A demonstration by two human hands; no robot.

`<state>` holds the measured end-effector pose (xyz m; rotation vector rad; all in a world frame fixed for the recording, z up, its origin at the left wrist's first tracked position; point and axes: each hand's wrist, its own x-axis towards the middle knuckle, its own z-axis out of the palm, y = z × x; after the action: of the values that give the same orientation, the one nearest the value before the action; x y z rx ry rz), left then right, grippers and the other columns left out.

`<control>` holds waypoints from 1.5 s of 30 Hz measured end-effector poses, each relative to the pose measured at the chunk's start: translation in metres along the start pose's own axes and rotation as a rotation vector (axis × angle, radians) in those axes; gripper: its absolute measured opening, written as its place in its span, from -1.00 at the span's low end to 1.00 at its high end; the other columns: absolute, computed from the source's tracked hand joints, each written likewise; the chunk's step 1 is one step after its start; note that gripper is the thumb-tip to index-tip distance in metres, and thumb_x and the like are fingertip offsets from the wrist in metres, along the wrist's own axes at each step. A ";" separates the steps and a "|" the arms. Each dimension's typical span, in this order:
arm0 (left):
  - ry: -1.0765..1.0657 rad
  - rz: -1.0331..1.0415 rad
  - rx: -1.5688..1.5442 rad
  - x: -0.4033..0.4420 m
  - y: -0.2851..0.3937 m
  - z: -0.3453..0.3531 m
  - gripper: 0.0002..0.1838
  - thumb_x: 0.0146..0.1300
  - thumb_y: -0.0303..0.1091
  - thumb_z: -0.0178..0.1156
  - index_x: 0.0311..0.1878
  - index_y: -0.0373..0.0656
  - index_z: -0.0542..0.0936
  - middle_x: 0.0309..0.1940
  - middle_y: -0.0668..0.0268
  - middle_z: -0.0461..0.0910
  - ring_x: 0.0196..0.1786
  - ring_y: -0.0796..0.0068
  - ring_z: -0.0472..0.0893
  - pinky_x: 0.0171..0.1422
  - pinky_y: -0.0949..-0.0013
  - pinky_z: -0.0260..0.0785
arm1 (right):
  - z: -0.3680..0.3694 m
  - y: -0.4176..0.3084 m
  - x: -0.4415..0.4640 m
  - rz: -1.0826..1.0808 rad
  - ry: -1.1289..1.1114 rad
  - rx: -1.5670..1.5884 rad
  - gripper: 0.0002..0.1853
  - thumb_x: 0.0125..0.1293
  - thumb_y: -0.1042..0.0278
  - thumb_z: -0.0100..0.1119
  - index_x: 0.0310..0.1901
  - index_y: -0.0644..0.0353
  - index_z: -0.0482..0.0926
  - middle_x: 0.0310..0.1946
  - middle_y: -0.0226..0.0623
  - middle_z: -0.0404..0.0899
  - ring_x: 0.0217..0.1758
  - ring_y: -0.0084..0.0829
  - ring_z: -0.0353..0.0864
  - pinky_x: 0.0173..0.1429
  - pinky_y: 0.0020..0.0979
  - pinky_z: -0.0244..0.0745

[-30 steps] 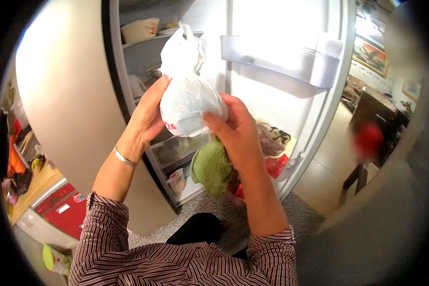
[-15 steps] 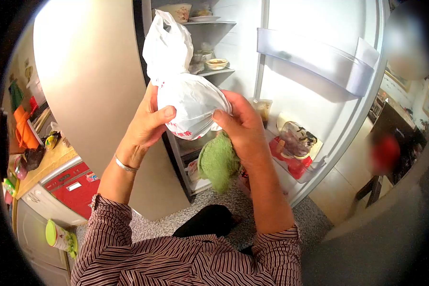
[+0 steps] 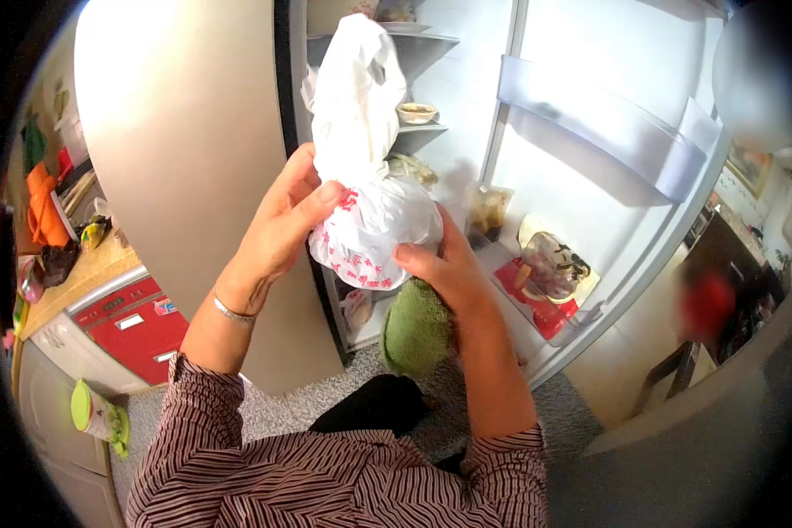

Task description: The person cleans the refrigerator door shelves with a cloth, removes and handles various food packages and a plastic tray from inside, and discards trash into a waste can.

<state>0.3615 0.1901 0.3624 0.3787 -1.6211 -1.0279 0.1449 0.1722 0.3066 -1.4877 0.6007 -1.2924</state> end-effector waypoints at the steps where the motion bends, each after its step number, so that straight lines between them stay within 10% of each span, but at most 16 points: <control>1: 0.053 0.064 0.041 0.001 -0.006 0.000 -0.65 0.46 -0.28 0.20 0.18 -0.24 0.44 -0.03 0.30 0.57 0.01 0.61 0.53 0.15 0.42 0.41 | -0.003 0.005 0.002 0.004 -0.007 -0.004 -0.12 0.04 0.23 0.40 0.40 0.34 0.26 0.17 -0.15 0.51 0.22 -0.33 0.49 0.37 -0.30 0.29; 7: 0.122 0.072 0.032 0.002 -0.014 -0.013 -0.81 0.47 -0.28 0.19 -0.05 -0.23 0.56 -0.25 0.43 0.62 -0.19 0.72 0.53 -0.06 0.53 0.42 | -0.020 0.034 0.008 0.156 -0.112 0.145 -0.20 0.12 0.18 0.30 0.39 0.39 0.32 0.23 -0.19 0.50 0.26 -0.34 0.46 0.40 -0.30 0.26; 16: 0.133 -0.071 0.212 -0.004 -0.022 -0.015 -0.79 0.43 -0.20 0.25 -0.19 -0.17 0.58 -0.32 0.45 0.61 -0.28 0.78 0.51 -0.18 0.59 0.38 | 0.009 -0.021 0.008 -0.217 0.065 -0.527 -0.64 0.28 0.45 0.31 0.12 0.08 0.61 -0.21 -0.53 0.60 -0.30 -0.74 0.52 -0.29 -0.60 0.39; 21: 0.126 0.045 0.367 -0.011 -0.037 -0.010 -0.70 0.50 -0.17 0.16 -0.26 -0.23 0.61 -0.39 0.52 0.55 -0.31 0.80 0.43 -0.23 0.58 0.33 | 0.042 -0.012 0.013 -0.645 0.083 -0.854 -0.83 0.26 0.46 0.29 -0.15 0.22 0.54 -0.28 -0.06 0.61 -0.32 0.04 0.60 -0.23 -0.16 0.51; 24: 0.119 -0.084 0.217 -0.021 -0.042 -0.012 -0.70 0.55 -0.19 0.08 -0.20 -0.21 0.62 -0.32 0.54 0.56 -0.26 0.80 0.42 -0.16 0.58 0.33 | 0.044 0.001 0.012 -0.778 0.079 -0.985 -0.81 0.26 0.48 0.24 -0.10 0.21 0.52 -0.29 -0.07 0.58 -0.28 0.04 0.61 -0.21 -0.11 0.51; 34: 0.025 -0.066 0.395 -0.035 -0.046 -0.023 -0.68 0.59 -0.14 -0.03 0.05 -0.19 0.55 -0.21 0.50 0.56 -0.14 0.78 0.48 -0.02 0.57 0.40 | 0.036 0.023 0.013 -0.752 0.205 -0.976 -0.89 0.28 0.49 0.15 -0.17 0.23 0.54 -0.36 -0.07 0.57 -0.35 -0.01 0.61 -0.26 -0.11 0.49; 37: 0.129 -0.098 0.027 -0.035 -0.047 -0.023 -0.69 0.60 -0.15 -0.05 0.04 -0.18 0.54 -0.23 0.49 0.55 -0.13 0.76 0.50 0.01 0.54 0.42 | 0.028 0.024 0.015 -0.211 0.237 -0.427 -0.91 0.34 0.41 0.16 -0.21 0.21 0.58 -0.55 -0.33 0.55 -0.57 -0.49 0.50 -0.45 -0.41 0.41; 40: 0.059 -0.160 -0.275 -0.040 -0.054 -0.031 -0.77 0.54 -0.17 0.08 -0.02 -0.15 0.44 -0.14 0.45 0.48 -0.09 0.69 0.49 0.08 0.53 0.39 | 0.033 0.011 0.013 0.095 0.326 0.249 -0.91 0.36 0.43 0.12 -0.22 0.21 0.60 -0.54 -0.36 0.55 -0.58 -0.54 0.48 -0.47 -0.47 0.38; 43: 0.048 -0.013 0.324 -0.046 -0.064 -0.035 -0.77 0.40 -0.36 0.25 -0.01 -0.15 0.42 -0.03 0.41 0.42 -0.01 0.68 0.46 0.12 0.53 0.37 | 0.026 0.006 0.017 0.077 0.334 0.232 -0.88 0.37 0.43 0.08 -0.18 0.21 0.61 -0.50 -0.25 0.59 -0.59 -0.56 0.46 -0.49 -0.50 0.36; 45: 0.004 -0.069 0.190 -0.050 -0.062 -0.034 -0.62 0.22 -0.46 0.38 0.04 -0.16 0.43 0.08 0.36 0.39 0.09 0.60 0.45 0.16 0.44 0.40 | 0.018 -0.006 0.012 0.048 0.195 0.135 -0.86 0.41 0.39 0.07 -0.14 0.19 0.61 -0.40 -0.18 0.68 -0.58 -0.59 0.44 -0.47 -0.52 0.34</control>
<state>0.3920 0.1758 0.2825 0.5665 -1.7175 -0.9260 0.1639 0.1710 0.3188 -1.2392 0.6575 -1.4217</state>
